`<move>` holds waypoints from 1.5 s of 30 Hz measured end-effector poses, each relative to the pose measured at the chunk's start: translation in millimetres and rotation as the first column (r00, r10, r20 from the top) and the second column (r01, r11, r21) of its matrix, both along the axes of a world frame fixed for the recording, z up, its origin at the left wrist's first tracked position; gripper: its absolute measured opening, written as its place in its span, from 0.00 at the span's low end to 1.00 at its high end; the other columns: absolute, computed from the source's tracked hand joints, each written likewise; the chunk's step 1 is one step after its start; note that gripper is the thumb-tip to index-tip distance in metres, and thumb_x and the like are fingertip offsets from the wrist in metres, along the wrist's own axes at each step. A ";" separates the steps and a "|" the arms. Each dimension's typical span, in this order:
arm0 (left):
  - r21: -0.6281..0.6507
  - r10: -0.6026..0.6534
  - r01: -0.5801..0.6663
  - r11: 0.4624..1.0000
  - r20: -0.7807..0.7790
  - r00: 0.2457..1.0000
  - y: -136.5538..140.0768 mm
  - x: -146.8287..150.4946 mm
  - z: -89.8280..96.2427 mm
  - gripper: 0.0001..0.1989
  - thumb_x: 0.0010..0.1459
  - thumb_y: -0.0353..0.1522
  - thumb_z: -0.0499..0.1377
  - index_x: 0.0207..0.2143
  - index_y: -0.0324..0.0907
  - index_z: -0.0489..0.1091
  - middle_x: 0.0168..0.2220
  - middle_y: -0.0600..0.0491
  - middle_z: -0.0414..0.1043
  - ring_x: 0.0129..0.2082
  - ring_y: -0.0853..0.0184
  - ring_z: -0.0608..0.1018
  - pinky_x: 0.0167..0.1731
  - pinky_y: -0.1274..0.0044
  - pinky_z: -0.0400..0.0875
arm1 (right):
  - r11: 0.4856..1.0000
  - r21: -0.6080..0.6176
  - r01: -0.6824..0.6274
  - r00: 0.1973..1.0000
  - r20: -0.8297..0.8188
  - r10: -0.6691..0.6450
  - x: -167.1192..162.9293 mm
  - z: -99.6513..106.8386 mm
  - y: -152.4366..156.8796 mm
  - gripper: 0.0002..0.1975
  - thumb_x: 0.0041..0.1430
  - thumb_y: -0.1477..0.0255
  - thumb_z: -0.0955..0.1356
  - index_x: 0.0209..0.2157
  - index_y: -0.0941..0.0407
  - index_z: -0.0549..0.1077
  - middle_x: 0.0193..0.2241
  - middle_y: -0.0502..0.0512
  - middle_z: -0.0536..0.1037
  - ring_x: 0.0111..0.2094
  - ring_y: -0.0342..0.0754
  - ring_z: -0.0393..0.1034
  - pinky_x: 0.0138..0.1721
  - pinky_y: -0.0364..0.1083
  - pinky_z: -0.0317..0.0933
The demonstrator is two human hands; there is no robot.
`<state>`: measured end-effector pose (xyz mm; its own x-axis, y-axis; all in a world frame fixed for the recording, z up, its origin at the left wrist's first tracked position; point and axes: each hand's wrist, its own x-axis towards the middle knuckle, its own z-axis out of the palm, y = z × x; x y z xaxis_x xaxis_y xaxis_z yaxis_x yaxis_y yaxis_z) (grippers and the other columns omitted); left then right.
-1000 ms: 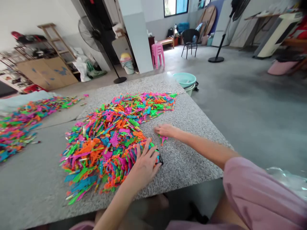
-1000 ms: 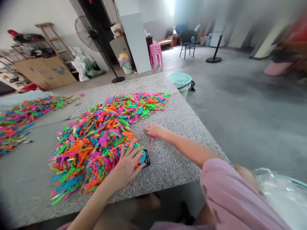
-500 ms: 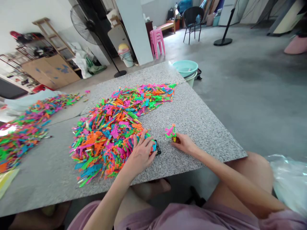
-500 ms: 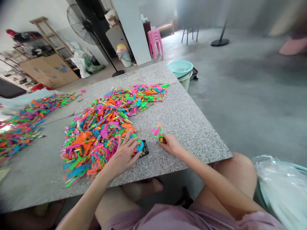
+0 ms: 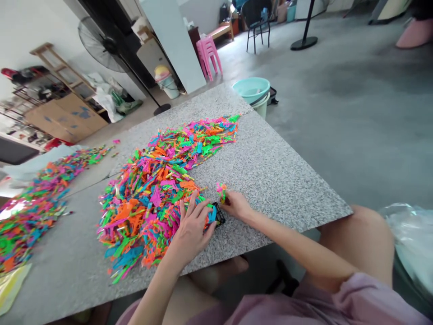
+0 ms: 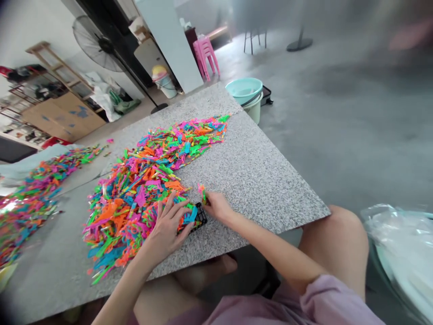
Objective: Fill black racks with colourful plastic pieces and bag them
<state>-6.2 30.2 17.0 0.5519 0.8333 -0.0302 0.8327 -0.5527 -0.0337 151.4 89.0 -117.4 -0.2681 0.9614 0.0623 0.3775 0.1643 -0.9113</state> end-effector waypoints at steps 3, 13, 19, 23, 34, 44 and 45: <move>0.005 0.010 -0.010 1.000 -0.010 1.000 -0.7 1.1 -0.4 0.10 0.64 0.31 0.53 0.47 0.43 0.67 0.59 0.48 0.66 0.70 0.47 0.45 0.63 0.43 0.41 | 0.999 0.002 -0.049 0.998 0.027 0.049 -15.4 3.5 11.8 0.04 0.53 0.74 0.70 0.32 0.57 0.72 0.26 0.50 0.74 0.27 0.42 0.65 0.29 0.40 0.51; 0.018 0.015 -0.015 1.000 0.010 1.000 -2.7 2.0 -1.4 0.10 0.63 0.30 0.54 0.46 0.43 0.68 0.60 0.47 0.66 0.69 0.45 0.47 0.63 0.43 0.42 | 0.992 0.029 -0.124 0.991 -0.046 0.126 -18.7 0.3 18.8 0.04 0.55 0.77 0.66 0.27 0.57 0.71 0.23 0.50 0.73 0.26 0.43 0.65 0.28 0.40 0.54; 0.020 0.041 -0.042 0.999 0.031 0.999 -3.9 3.6 -2.0 0.11 0.62 0.31 0.54 0.47 0.43 0.69 0.58 0.47 0.68 0.69 0.46 0.48 0.64 0.44 0.41 | 0.997 0.030 -0.074 0.958 -0.277 0.079 0.3 -5.6 24.2 0.07 0.46 0.79 0.68 0.24 0.56 0.65 0.26 0.48 0.72 0.31 0.43 0.66 0.33 0.41 0.60; 0.021 0.040 -0.041 0.999 0.033 0.999 -3.9 4.3 -2.3 0.11 0.63 0.31 0.54 0.46 0.42 0.69 0.58 0.47 0.68 0.69 0.46 0.49 0.64 0.44 0.40 | 0.979 -0.042 -0.198 0.928 -0.331 0.173 3.8 -6.0 33.3 0.16 0.44 0.79 0.70 0.37 0.55 0.67 0.26 0.45 0.74 0.28 0.43 0.69 0.30 0.41 0.62; 0.057 0.042 -0.045 0.997 0.049 0.998 -5.3 5.3 -4.1 0.14 0.62 0.31 0.54 0.50 0.42 0.67 0.57 0.45 0.67 0.68 0.46 0.51 0.64 0.46 0.43 | 0.925 0.209 -0.316 0.921 0.302 0.247 -26.1 22.3 29.5 0.10 0.61 0.74 0.64 0.42 0.59 0.72 0.31 0.60 0.79 0.31 0.50 0.73 0.30 0.43 0.58; 0.112 0.043 -0.048 0.992 0.049 0.998 -3.4 6.8 -3.3 0.20 0.59 0.29 0.56 0.54 0.46 0.70 0.63 0.41 0.56 0.66 0.43 0.55 0.60 0.43 0.50 | 0.899 0.212 -0.382 0.895 0.327 0.303 -28.7 22.2 38.9 0.10 0.59 0.73 0.66 0.41 0.54 0.77 0.28 0.52 0.78 0.30 0.47 0.72 0.29 0.42 0.56; 0.113 0.051 -0.057 0.992 0.051 0.997 -3.6 6.8 -3.3 0.19 0.59 0.29 0.56 0.53 0.45 0.71 0.63 0.41 0.56 0.66 0.43 0.56 0.60 0.43 0.51 | 0.883 0.223 -0.413 0.889 0.311 0.338 -26.2 19.6 42.6 0.11 0.57 0.74 0.67 0.42 0.54 0.77 0.30 0.52 0.79 0.32 0.47 0.72 0.31 0.41 0.58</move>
